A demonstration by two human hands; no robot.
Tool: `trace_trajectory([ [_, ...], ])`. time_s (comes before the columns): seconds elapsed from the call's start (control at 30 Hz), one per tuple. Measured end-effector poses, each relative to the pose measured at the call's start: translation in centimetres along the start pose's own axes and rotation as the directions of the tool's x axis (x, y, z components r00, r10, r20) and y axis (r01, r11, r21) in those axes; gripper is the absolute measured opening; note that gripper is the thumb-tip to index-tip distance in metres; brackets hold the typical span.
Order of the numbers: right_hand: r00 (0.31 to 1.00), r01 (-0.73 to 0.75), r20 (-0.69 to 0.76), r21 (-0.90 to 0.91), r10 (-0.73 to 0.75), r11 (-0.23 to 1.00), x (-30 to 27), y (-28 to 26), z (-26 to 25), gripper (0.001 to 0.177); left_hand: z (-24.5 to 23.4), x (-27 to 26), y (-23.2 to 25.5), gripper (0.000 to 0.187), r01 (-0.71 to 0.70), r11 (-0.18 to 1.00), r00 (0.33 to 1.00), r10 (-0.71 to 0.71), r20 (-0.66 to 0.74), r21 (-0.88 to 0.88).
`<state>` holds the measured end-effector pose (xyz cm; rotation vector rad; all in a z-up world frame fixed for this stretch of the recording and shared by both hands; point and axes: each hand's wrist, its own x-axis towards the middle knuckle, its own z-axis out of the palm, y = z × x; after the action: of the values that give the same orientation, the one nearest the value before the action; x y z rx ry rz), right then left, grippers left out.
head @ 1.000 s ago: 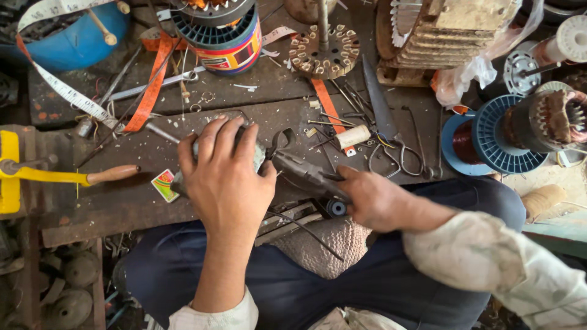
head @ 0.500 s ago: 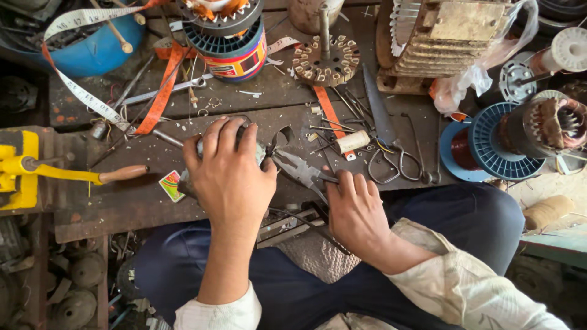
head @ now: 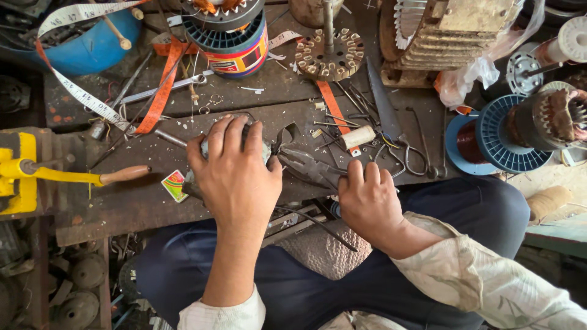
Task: The person works on a cylindrical electrical motor component, using pliers to strip and adjust wires, then twists and connects the wires by hand. The person handles the motor and wires directly, occasionally repositioning the component on the workbench.
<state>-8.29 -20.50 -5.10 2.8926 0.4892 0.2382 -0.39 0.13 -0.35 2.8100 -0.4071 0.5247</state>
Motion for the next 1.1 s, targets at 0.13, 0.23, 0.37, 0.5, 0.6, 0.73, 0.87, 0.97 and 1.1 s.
trace_trajectory([
  [0.13, 1.0, -0.013, -0.002, 0.0, 0.013, 1.0, 0.0, -0.1, 0.1, 0.009, -0.1, 0.1, 0.1, 0.052, -0.001, 1.0, 1.0, 0.001, 0.001, 0.0],
  [0.23, 0.999, -0.043, -0.032, -0.015, 0.043, 0.999, -0.1, -0.6, 0.2, 0.008, -0.2, 0.1, 0.2, 0.052, 0.004, 1.0, 1.0, -0.004, 0.011, 0.002],
  [0.37, 1.0, -0.022, 0.005, 0.127, 0.022, 0.992, 0.2, 0.0, 0.1, 0.008, -0.1, 0.0, 0.1, 0.051, 0.002, 1.0, 1.0, -0.002, -0.003, -0.003],
  [0.5, 0.993, -0.018, 0.114, 0.299, -0.017, 0.954, 0.7, 1.0, -0.1, 0.016, -0.2, 0.1, 0.2, 0.051, -0.003, 1.0, 1.0, 0.003, -0.021, -0.011],
  [0.6, 0.989, -0.022, 0.137, 0.488, -0.051, 0.873, 0.8, 2.0, -0.3, 0.025, -0.4, 0.1, 0.3, 0.05, 0.001, 1.0, 1.0, -0.001, -0.01, -0.028],
  [0.73, 0.916, -0.1, 0.38, 0.522, -0.126, 0.847, 1.2, 3.2, 0.1, 0.033, -0.4, 0.0, 0.5, 0.051, 0.015, 0.999, 1.0, -0.015, -0.001, -0.028],
  [0.87, 0.904, 0.021, 0.277, 0.731, -0.326, 0.682, 1.9, 6.3, 1.7, 0.042, -0.3, 0.0, 0.2, 0.053, 0.02, 0.998, 1.0, -0.021, -0.005, -0.058],
  [0.97, 0.849, -0.033, 0.346, 0.789, -0.399, 0.614, 2.0, 7.3, 1.9, 0.046, -0.3, -0.1, 0.2, 0.053, 0.025, 0.998, 1.0, -0.025, 0.001, -0.059],
  [1.1, 0.934, -0.078, 0.282, 0.76, -0.219, 0.645, 1.0, 4.3, 0.6, 0.052, -0.2, 0.0, 0.3, 0.052, 0.024, 0.999, 0.999, -0.025, -0.021, -0.029],
])
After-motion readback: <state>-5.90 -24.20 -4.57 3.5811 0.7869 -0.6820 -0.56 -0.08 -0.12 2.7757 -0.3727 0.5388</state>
